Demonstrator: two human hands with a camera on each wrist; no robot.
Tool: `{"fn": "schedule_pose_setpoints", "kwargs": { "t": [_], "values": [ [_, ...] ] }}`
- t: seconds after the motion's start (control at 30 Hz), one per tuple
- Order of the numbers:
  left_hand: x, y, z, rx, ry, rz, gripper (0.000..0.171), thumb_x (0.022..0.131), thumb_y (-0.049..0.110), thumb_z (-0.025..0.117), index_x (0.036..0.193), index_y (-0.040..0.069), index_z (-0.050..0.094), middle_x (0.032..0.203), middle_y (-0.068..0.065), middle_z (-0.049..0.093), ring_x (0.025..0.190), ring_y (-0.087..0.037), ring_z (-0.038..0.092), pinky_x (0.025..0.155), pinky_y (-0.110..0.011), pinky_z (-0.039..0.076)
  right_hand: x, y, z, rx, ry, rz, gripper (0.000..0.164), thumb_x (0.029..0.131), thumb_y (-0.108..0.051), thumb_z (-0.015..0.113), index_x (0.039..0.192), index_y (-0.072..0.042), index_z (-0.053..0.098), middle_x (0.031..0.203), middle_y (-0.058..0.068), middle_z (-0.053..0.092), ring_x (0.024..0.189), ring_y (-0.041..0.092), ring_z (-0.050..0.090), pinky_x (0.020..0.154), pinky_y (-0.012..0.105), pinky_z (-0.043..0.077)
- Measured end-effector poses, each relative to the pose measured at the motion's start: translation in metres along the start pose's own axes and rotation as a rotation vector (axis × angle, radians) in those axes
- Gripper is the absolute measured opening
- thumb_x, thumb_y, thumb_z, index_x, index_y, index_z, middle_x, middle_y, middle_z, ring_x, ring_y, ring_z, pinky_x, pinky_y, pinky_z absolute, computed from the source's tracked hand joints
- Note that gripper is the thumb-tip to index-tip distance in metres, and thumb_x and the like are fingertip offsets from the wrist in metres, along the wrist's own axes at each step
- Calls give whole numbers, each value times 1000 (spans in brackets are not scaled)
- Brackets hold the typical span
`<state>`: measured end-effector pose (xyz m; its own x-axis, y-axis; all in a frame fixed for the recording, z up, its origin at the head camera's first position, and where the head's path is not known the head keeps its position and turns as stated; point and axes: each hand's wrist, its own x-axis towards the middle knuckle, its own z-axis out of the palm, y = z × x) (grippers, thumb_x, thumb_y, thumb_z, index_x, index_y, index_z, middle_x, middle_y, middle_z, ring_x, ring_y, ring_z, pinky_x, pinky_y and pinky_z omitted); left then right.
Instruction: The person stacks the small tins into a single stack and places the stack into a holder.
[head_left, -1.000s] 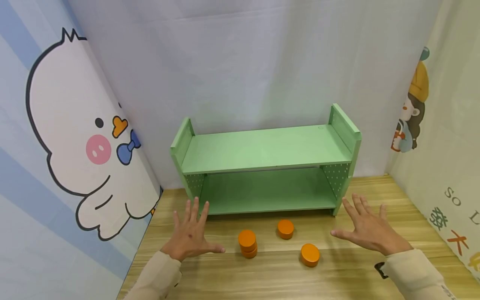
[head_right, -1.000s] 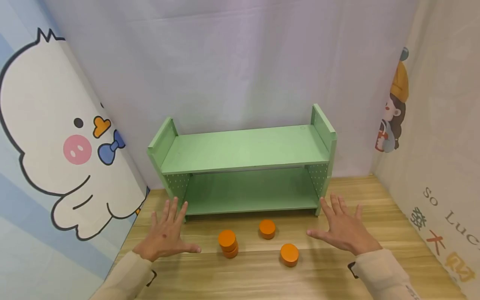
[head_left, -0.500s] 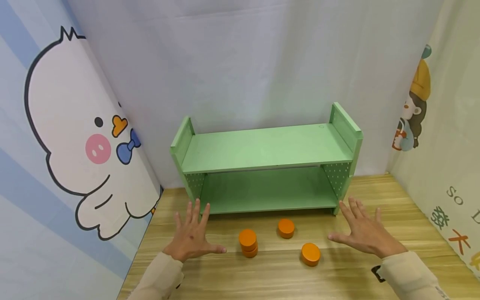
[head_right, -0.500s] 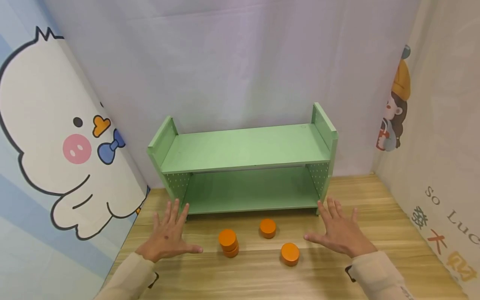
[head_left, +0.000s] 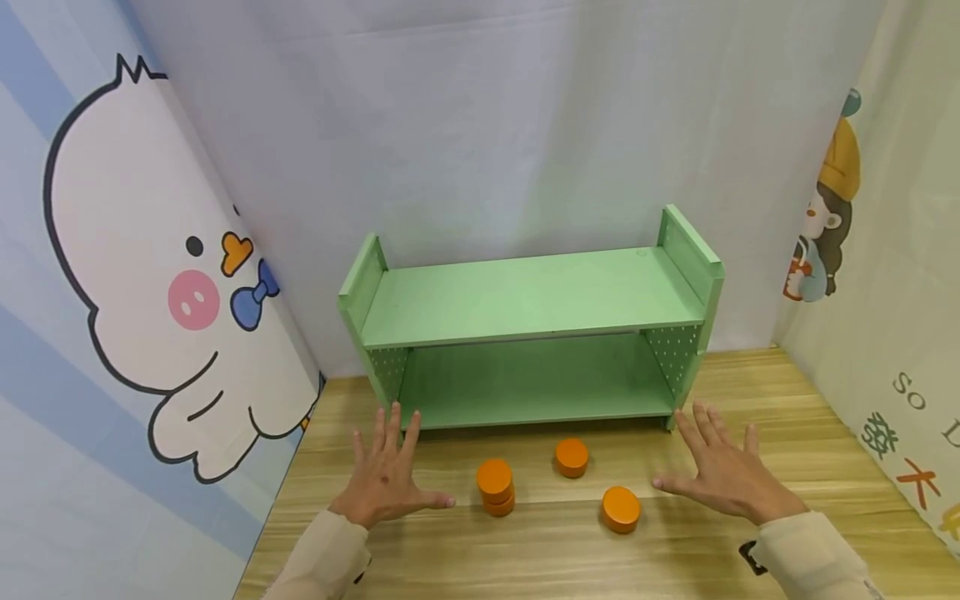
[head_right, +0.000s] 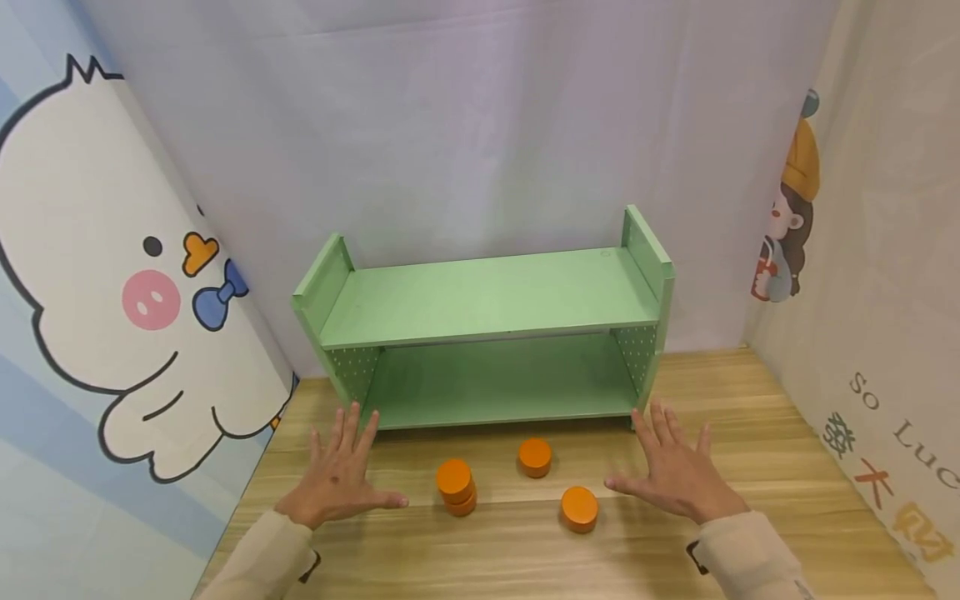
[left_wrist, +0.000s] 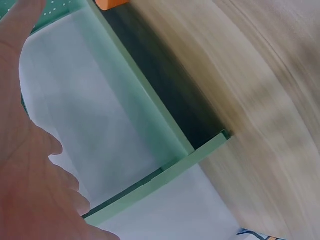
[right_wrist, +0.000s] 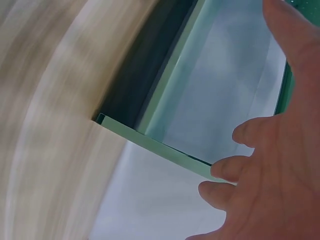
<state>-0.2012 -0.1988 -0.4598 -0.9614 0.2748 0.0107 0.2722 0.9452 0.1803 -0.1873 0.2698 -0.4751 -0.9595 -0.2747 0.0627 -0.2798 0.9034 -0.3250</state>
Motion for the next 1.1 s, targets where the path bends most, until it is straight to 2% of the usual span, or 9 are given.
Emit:
{"fn": "schedule_pose_setpoints", "kwargs": {
  "t": [0.2,0.6,0.83,1.1],
  "values": [
    [1,0,7,-47,-1,4,133,66,81,71,160,3,16,162,-28,-3,148,-49,-2,109,-79,0,-3,1,6,10,9,0,105,83,-62,69,150,11,32,153,41,17,139,59,20,99,87,-2],
    [2,3,18,-65,-10,-4,132,66,83,69,160,6,16,163,-25,-5,148,-49,-4,109,-79,-1,-6,4,21,18,29,3,105,82,-62,70,150,9,33,153,41,18,139,59,20,99,87,0],
    [1,5,23,-77,-7,-17,131,66,82,70,160,7,17,163,-26,-4,148,-50,-1,109,-80,2,-4,4,30,16,26,4,105,83,-64,69,151,7,32,153,40,20,139,59,22,99,87,7],
    [2,7,32,-124,-7,-35,131,66,81,72,160,7,18,163,-26,-3,148,-50,0,108,-80,3,-5,5,39,18,32,1,106,82,-64,69,150,8,33,154,39,20,139,57,23,101,86,6]
  ]
}}
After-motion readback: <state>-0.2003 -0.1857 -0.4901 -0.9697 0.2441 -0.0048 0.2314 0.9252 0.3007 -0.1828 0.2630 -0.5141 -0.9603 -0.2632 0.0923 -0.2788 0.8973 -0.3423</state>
